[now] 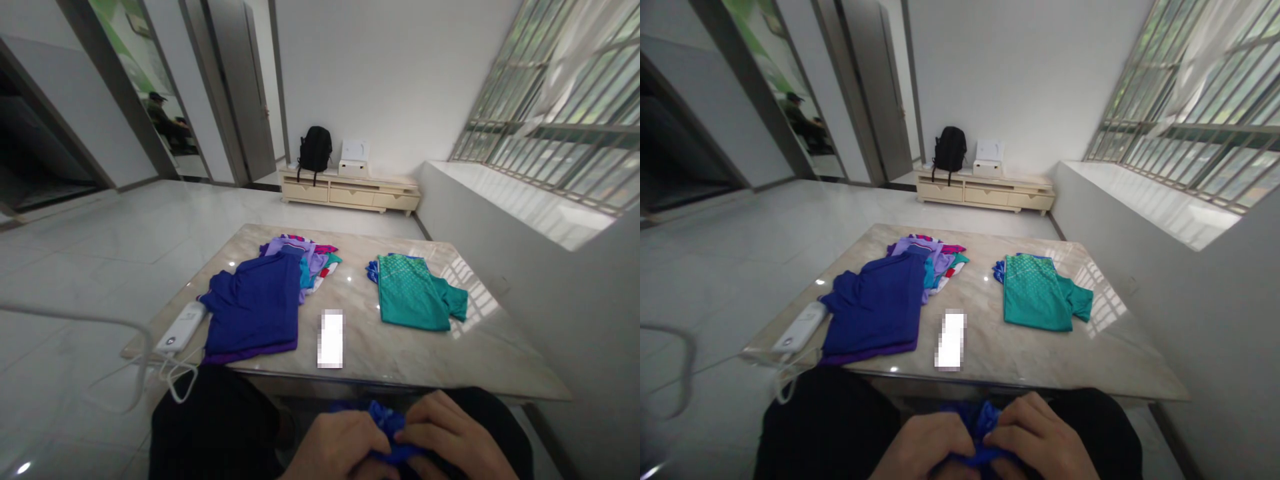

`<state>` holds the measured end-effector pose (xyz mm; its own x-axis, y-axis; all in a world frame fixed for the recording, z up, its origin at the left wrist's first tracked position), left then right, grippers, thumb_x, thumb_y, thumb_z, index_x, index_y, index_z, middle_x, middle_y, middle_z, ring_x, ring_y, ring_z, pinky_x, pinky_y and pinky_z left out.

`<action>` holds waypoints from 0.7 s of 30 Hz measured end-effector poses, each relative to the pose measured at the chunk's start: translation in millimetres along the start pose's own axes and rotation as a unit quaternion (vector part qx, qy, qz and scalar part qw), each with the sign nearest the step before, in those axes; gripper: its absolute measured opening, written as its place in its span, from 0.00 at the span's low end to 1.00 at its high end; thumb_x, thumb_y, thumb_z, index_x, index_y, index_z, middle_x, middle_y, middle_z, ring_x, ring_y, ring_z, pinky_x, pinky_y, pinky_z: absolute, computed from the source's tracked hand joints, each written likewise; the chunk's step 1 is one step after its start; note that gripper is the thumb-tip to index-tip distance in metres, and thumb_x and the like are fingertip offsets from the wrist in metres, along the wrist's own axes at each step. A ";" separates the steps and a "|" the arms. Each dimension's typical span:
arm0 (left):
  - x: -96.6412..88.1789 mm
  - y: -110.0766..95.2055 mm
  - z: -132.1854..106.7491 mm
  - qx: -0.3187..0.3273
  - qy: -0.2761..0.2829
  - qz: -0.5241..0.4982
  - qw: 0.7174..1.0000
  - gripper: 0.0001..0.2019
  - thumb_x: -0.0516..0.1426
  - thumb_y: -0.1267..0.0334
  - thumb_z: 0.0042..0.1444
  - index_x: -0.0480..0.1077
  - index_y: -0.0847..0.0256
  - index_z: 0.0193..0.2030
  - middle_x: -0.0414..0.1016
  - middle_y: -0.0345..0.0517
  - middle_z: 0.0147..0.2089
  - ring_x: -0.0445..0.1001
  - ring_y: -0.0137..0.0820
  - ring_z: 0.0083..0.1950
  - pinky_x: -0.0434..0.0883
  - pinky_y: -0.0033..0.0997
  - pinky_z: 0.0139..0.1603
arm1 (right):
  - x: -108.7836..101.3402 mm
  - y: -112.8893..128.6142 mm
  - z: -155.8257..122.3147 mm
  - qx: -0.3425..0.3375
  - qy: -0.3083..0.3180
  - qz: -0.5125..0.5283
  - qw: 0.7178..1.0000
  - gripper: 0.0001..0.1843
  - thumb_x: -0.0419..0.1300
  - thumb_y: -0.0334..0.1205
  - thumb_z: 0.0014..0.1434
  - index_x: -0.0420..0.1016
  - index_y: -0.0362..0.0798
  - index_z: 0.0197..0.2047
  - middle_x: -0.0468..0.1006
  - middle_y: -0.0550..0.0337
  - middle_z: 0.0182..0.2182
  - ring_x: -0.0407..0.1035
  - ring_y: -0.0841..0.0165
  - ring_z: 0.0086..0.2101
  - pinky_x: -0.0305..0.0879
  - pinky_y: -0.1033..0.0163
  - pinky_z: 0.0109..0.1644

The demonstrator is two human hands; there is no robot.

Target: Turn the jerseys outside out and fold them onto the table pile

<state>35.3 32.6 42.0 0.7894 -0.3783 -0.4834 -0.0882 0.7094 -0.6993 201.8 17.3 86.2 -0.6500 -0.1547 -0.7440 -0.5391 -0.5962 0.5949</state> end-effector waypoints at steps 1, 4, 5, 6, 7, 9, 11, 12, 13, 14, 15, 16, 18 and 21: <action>2.8 -2.8 1.1 0.023 -0.001 0.014 1.000 0.05 0.59 0.63 0.67 0.72 0.60 0.40 0.80 0.42 0.34 0.78 0.27 0.34 0.70 0.21 0.37 | 2.5 0.0 1.3 0.008 0.000 0.009 1.000 0.07 0.65 0.40 0.65 0.79 0.54 0.47 0.82 0.57 0.37 0.76 0.66 0.38 0.73 0.66 0.44; 9.8 -5.8 3.8 0.050 0.001 0.054 0.997 0.09 0.53 0.66 0.70 0.71 0.60 0.38 0.78 0.43 0.32 0.76 0.28 0.32 0.68 0.22 0.33 | 14.8 -6.3 2.3 0.070 0.023 0.055 0.996 0.14 0.64 0.53 0.65 0.78 0.51 0.43 0.80 0.59 0.33 0.76 0.67 0.36 0.72 0.67 0.42; 10.3 -5.3 4.2 0.047 -0.002 0.059 0.997 0.09 0.52 0.67 0.70 0.71 0.60 0.38 0.77 0.43 0.32 0.76 0.28 0.32 0.68 0.23 0.33 | 19.3 -9.5 1.5 0.092 0.032 0.064 0.993 0.17 0.63 0.56 0.65 0.78 0.50 0.41 0.79 0.60 0.32 0.75 0.68 0.34 0.71 0.68 0.39; 10.0 -4.1 4.3 0.039 -0.003 0.061 0.997 0.09 0.52 0.68 0.70 0.71 0.60 0.38 0.77 0.43 0.33 0.75 0.28 0.32 0.68 0.23 0.33 | 23.5 -12.6 0.3 0.110 0.043 0.067 0.991 0.19 0.62 0.58 0.65 0.78 0.50 0.40 0.78 0.61 0.30 0.75 0.69 0.31 0.69 0.69 0.36; 9.4 -2.2 4.0 0.027 -0.002 0.060 0.998 0.08 0.53 0.69 0.69 0.71 0.59 0.39 0.77 0.43 0.33 0.75 0.28 0.33 0.69 0.22 0.34 | 27.3 -15.2 -0.9 0.122 0.054 0.066 0.989 0.19 0.61 0.58 0.66 0.79 0.50 0.40 0.77 0.61 0.29 0.74 0.70 0.30 0.68 0.70 0.34; 8.1 2.4 1.9 0.002 0.006 0.059 0.998 0.06 0.54 0.71 0.67 0.70 0.59 0.40 0.77 0.44 0.35 0.75 0.29 0.35 0.69 0.22 0.36 | 33.2 -19.1 -3.1 0.139 0.074 0.051 0.986 0.18 0.61 0.56 0.66 0.80 0.50 0.38 0.76 0.62 0.29 0.73 0.71 0.28 0.66 0.71 0.32; 7.9 7.5 -1.8 -0.017 0.013 0.055 0.998 0.05 0.55 0.72 0.65 0.70 0.59 0.41 0.77 0.45 0.36 0.75 0.30 0.36 0.70 0.23 0.37 | 36.4 -20.1 -3.7 0.147 0.083 0.032 0.985 0.14 0.62 0.51 0.67 0.81 0.50 0.38 0.76 0.61 0.30 0.73 0.71 0.29 0.66 0.71 0.32; 8.7 10.3 -4.0 -0.024 0.015 0.051 0.998 0.05 0.55 0.72 0.65 0.70 0.59 0.42 0.76 0.45 0.37 0.75 0.30 0.37 0.70 0.23 0.38 | 37.5 -19.4 -3.2 0.147 0.085 0.029 0.985 0.13 0.62 0.49 0.67 0.81 0.50 0.39 0.76 0.60 0.31 0.74 0.71 0.30 0.67 0.71 0.34; 10.0 13.1 -6.3 -0.032 0.016 0.047 0.998 0.05 0.56 0.72 0.65 0.70 0.59 0.42 0.76 0.45 0.37 0.75 0.30 0.37 0.70 0.23 0.38 | 39.0 -18.0 -2.2 0.144 0.088 0.031 0.985 0.12 0.61 0.47 0.68 0.82 0.50 0.39 0.77 0.59 0.33 0.75 0.70 0.31 0.69 0.71 0.36; 11.8 16.1 -8.6 -0.041 0.017 0.042 0.998 0.05 0.57 0.72 0.64 0.70 0.59 0.43 0.76 0.44 0.37 0.75 0.30 0.37 0.69 0.23 0.38 | 41.0 -16.1 -0.9 0.140 0.094 0.039 0.985 0.12 0.59 0.46 0.69 0.82 0.50 0.40 0.78 0.57 0.35 0.76 0.69 0.34 0.70 0.71 0.38; 13.7 19.1 -10.7 -0.051 0.016 0.038 0.998 0.05 0.58 0.72 0.63 0.70 0.58 0.43 0.76 0.44 0.37 0.75 0.30 0.37 0.69 0.23 0.37 | 43.4 -14.3 0.4 0.135 0.103 0.048 0.984 0.13 0.58 0.44 0.71 0.82 0.49 0.41 0.79 0.55 0.37 0.77 0.69 0.36 0.71 0.70 0.41; 15.4 22.1 -12.5 -0.063 0.015 0.032 0.997 0.05 0.59 0.72 0.63 0.70 0.58 0.43 0.76 0.44 0.38 0.75 0.30 0.37 0.69 0.23 0.37 | 45.8 -12.6 1.8 0.130 0.112 0.055 0.984 0.15 0.56 0.43 0.72 0.82 0.48 0.40 0.79 0.54 0.38 0.77 0.68 0.37 0.72 0.70 0.42; 16.4 28.6 -15.3 -0.097 0.012 0.010 0.995 0.06 0.62 0.71 0.61 0.71 0.58 0.43 0.76 0.43 0.38 0.75 0.31 0.38 0.69 0.24 0.39 | 48.9 -11.3 3.6 0.124 0.124 0.056 0.983 0.18 0.53 0.43 0.73 0.82 0.47 0.40 0.79 0.53 0.37 0.78 0.68 0.37 0.72 0.70 0.41; 14.1 45.0 -20.7 -0.204 0.034 -0.064 0.976 0.14 0.69 0.68 0.54 0.73 0.58 0.46 0.78 0.43 0.43 0.76 0.32 0.42 0.69 0.25 0.42 | 45.1 -10.8 4.5 0.107 0.108 0.050 0.987 0.18 0.51 0.42 0.74 0.82 0.47 0.42 0.80 0.52 0.36 0.78 0.68 0.35 0.72 0.70 0.39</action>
<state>29.9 46.8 -7.3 0.7688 -0.4973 -0.4020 -0.2364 0.3631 -0.9012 175.9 20.4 47.6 -0.5880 -0.3827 -0.7126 -0.5939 -0.3939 0.7016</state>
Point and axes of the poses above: each hand's wrist, its own z-axis towards the middle knuckle, its own x-axis out of the palm, y = z × x, the point moved 6 cm from there along z, towards the middle knuckle
